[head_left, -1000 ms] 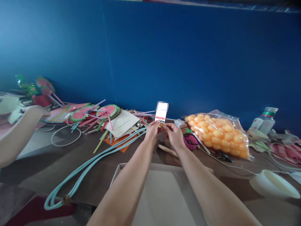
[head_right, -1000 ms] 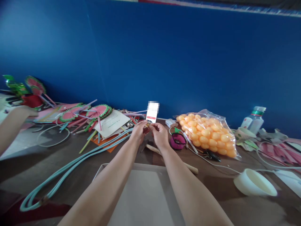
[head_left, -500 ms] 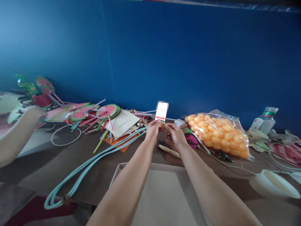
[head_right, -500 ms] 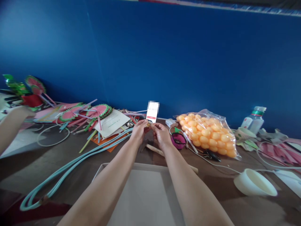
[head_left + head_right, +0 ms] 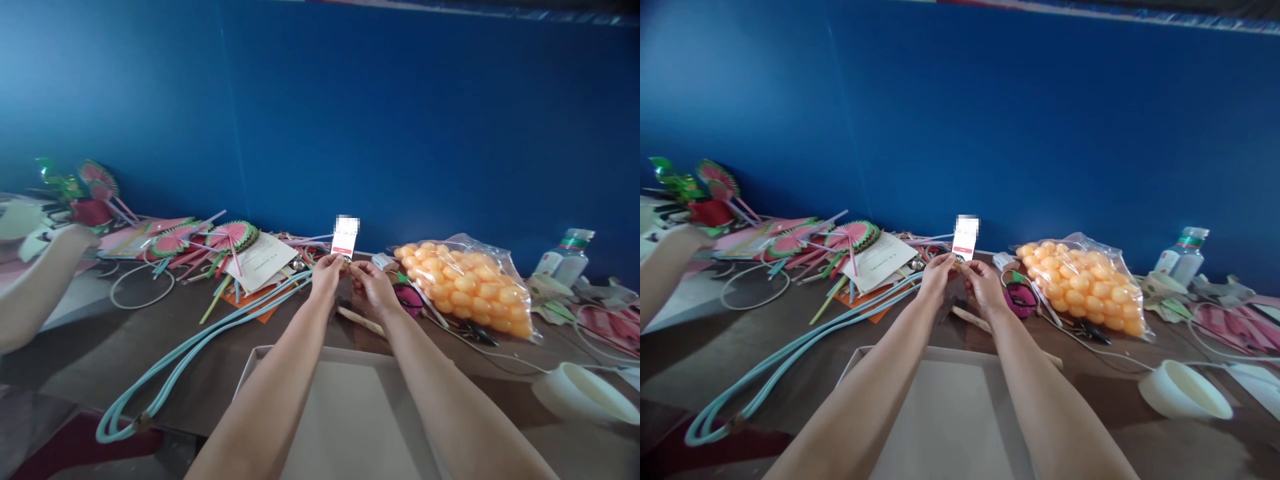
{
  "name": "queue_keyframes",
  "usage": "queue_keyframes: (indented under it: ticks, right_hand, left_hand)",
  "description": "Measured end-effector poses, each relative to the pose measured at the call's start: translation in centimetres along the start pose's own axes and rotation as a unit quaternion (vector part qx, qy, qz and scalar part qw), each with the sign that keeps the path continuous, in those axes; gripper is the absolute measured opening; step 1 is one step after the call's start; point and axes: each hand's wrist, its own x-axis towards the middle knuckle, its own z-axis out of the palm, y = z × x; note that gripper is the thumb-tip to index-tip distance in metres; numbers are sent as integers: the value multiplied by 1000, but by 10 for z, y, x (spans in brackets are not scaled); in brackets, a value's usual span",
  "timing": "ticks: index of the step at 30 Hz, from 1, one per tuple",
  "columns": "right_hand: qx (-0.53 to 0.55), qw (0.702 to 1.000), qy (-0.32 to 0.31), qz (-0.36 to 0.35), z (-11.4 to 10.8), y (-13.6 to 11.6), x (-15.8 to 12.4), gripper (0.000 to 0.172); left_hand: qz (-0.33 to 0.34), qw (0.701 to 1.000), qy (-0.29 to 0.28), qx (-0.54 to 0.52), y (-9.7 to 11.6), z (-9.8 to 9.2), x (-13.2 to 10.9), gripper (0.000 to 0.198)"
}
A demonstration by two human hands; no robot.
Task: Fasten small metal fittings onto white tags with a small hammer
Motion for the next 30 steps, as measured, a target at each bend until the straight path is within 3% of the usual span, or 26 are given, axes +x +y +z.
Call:
queue_keyframes:
  ticks: [30]
  right_hand:
    - [-2,1000,1,15,2,0,-2,37]
  left_hand:
    - [-5,1000,17,15,-1,1,1,15]
